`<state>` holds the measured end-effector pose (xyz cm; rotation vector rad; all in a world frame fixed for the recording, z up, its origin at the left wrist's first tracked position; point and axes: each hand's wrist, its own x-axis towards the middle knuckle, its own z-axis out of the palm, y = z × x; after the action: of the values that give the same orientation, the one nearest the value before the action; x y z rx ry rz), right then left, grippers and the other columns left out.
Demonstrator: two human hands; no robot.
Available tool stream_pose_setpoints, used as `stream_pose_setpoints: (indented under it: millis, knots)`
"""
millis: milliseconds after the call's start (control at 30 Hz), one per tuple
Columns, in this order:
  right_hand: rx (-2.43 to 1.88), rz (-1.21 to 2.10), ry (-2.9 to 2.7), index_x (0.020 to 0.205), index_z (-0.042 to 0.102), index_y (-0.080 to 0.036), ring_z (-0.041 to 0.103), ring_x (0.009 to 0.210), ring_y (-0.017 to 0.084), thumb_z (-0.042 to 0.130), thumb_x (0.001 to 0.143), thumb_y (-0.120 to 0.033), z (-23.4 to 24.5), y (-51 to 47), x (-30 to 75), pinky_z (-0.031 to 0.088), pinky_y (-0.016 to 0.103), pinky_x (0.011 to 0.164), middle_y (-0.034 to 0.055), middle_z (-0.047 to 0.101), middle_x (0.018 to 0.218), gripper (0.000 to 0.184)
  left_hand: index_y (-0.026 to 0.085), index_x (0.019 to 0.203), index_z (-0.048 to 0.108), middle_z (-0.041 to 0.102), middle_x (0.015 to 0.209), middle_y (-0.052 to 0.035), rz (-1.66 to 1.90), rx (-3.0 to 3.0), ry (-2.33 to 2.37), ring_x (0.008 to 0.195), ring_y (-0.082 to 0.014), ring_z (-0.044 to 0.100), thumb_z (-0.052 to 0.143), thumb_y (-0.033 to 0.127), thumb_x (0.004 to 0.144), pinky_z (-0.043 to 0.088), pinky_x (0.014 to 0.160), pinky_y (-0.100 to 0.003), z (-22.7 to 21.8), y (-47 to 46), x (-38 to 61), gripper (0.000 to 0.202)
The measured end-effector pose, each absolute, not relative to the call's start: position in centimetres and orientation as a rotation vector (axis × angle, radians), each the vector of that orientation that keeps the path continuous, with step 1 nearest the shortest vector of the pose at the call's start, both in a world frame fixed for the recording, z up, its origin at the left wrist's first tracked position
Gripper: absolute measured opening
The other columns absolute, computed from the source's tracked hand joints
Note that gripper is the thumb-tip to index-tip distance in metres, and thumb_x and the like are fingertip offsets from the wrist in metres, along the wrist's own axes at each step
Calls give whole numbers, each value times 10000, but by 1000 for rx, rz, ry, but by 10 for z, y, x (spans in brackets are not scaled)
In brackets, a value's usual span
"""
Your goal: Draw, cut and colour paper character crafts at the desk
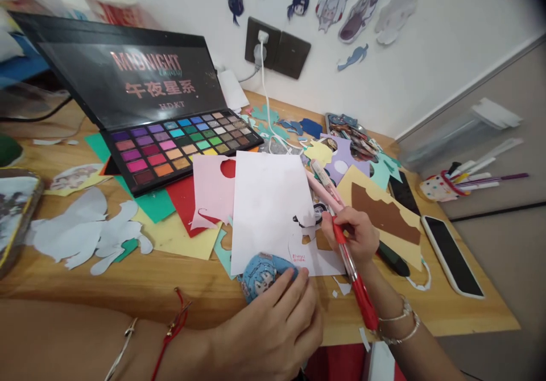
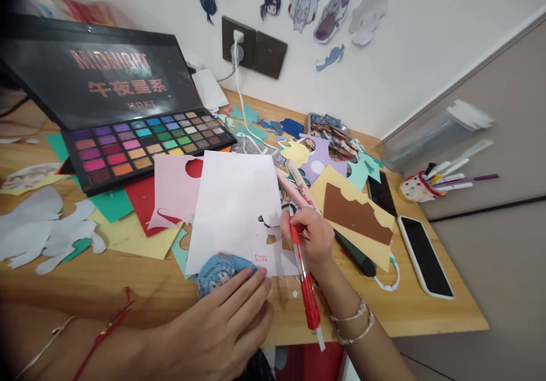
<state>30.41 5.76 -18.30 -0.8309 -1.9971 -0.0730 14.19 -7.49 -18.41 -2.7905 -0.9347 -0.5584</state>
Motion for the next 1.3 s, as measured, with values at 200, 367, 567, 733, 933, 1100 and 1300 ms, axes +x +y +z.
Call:
stream_pose_setpoints:
  millis: [200, 367, 567, 733, 933, 1100, 1300]
  knots:
    - [-766, -275, -2195, 546, 495, -228, 358, 427, 93, 602, 745, -102, -168, 53, 303, 293, 232, 401, -50, 390, 472, 259, 223, 1309, 358, 608, 949, -79, -776, -2830, -859, 853, -205, 571, 412, 200, 872, 465, 831, -402, -175, -74, 141, 441]
    - [-622, -374, -2175, 497, 476, -219, 327, 418, 82, 609, 710, -69, -169, 47, 297, 262, 231, 402, -52, 402, 461, 293, 160, 1246, 424, 569, 853, -66, -794, -2861, -898, 734, -197, 519, 425, 214, 876, 461, 693, -376, -185, -71, 148, 373]
    - [-562, -311, -2107, 554, 475, -225, 320, 416, 90, 598, 693, -33, -170, 46, 295, 242, 241, 411, -73, 366, 444, 267, 151, 988, 509, 531, 693, -28, -837, -2820, -877, 621, -168, 472, 471, 163, 851, 406, 598, -306, -184, -71, 147, 143]
    - [-566, 18, -2181, 664, 510, -218, 390, 440, 100, 527, 756, -67, -172, 46, 293, 321, 235, 445, -56, 442, 492, 178, 138, 951, 502, 511, 650, -10, -799, -2780, -884, 611, -164, 468, 475, 265, 883, 390, 582, -293, -176, -68, 147, 146]
    - [-856, 571, -2416, 856, 503, -190, 501, 602, 126, 551, 788, -183, -160, 51, 301, 420, 247, 541, 11, 561, 739, 84, 119, 900, 480, 526, 684, -31, -528, -2534, -1242, 604, -193, 488, 459, 193, 872, 384, 561, -318, -166, -39, 132, 82]
    - [-955, 882, -2831, 977, 561, -215, 511, 848, 181, 744, 634, -389, -138, 52, 320, 431, 313, 750, 27, 547, 930, 425, 137, 813, 510, 587, 711, -62, -41, -2417, -1480, 657, -224, 549, 522, 27, 755, 423, 660, -362, -157, -16, 110, 125]
    - [-1043, 892, -2861, 845, 560, -202, 492, 891, 179, 770, 619, -311, -139, 53, 324, 396, 307, 795, 5, 551, 907, 328, 136, 802, 536, 593, 721, -79, -7, -2487, -1533, 694, -238, 568, 494, 20, 768, 408, 694, -386, -154, -12, 106, 128]
